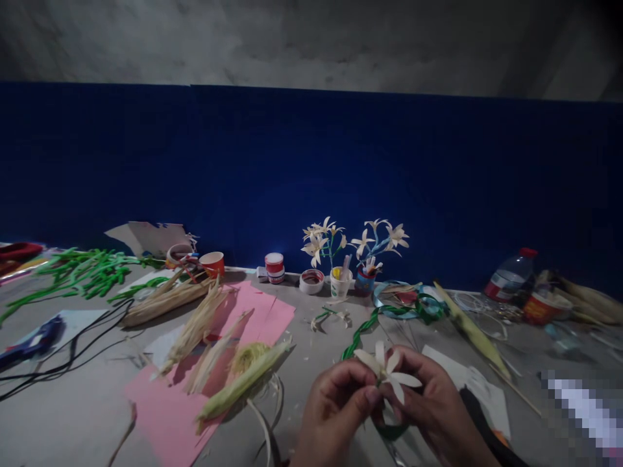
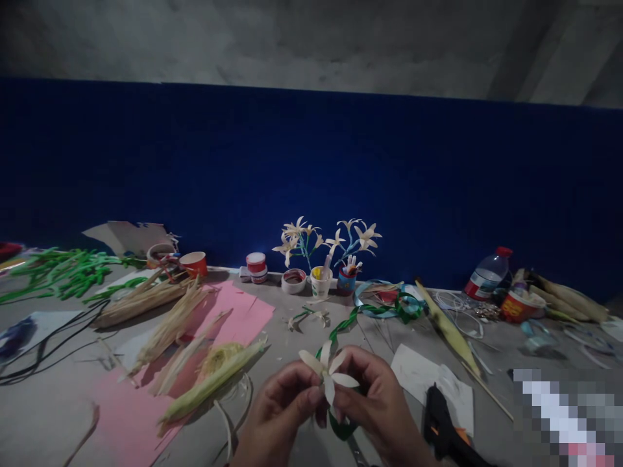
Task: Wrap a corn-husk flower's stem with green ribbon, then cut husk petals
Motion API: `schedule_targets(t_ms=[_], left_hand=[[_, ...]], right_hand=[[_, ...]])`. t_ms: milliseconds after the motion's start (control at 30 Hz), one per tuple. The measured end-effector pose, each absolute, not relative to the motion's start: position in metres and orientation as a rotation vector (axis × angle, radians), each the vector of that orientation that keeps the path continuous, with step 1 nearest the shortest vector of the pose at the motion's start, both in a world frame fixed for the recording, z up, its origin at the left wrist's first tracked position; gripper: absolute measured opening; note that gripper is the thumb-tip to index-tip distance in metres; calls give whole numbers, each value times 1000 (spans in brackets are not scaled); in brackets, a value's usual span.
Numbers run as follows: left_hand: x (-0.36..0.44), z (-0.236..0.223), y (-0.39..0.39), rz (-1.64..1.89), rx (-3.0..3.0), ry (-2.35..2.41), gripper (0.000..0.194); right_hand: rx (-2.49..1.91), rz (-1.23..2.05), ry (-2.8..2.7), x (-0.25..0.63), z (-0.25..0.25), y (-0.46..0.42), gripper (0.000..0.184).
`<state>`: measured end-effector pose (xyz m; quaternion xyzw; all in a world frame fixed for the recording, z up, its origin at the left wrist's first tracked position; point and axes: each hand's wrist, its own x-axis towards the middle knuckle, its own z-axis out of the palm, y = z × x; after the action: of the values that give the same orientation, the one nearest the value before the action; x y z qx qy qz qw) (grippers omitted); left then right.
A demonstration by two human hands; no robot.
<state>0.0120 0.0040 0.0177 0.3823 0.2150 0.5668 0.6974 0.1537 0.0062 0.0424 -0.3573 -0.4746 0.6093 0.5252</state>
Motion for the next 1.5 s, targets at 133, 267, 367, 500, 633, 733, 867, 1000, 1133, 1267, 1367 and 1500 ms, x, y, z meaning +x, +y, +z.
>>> schedule_targets(t_ms=[133, 267, 367, 500, 633, 733, 867, 1000, 1133, 1267, 1367, 1500], left_hand=[[13, 15, 7, 1207, 822, 443, 22], [14, 11, 6, 1393, 939, 533, 19], [14, 6, 7, 1474, 1105, 573, 15], [14, 1, 8, 1483, 1282, 628, 13], [16, 3, 6, 1481, 1220, 662, 18], [18, 5, 3, 1452, 1095, 630, 21], [19, 8, 2, 1405, 964, 552, 20], [20, 11, 2, 1347, 883, 438, 17], [21, 9, 4, 1307, 822, 381, 19], [21, 10, 4, 1274, 779, 358, 20], [19, 15, 3, 1337, 832, 476, 18], [15, 22, 1, 1502, 926, 592, 19]], right_hand=[[-865, 1481, -1173, 156, 41, 6, 45], [-950, 1217, -1258, 157, 46, 5, 43], [-972, 1147, -1291, 155, 48, 4, 36], [-973, 1203, -1190, 152, 48, 3, 34], [-995, 1246, -1119, 148, 49, 1, 32], [-987, 1273, -1114, 148, 51, 1, 31], [-953, 1289, -1201, 151, 51, 2, 32], [-910, 1269, -1297, 154, 50, 3, 29], [-911, 1379, -1223, 152, 53, 1, 34], [-897, 1312, -1246, 150, 55, -1, 37], [-940, 1133, -1350, 152, 56, -2, 35], [-1081, 935, -1488, 154, 58, -2, 20]])
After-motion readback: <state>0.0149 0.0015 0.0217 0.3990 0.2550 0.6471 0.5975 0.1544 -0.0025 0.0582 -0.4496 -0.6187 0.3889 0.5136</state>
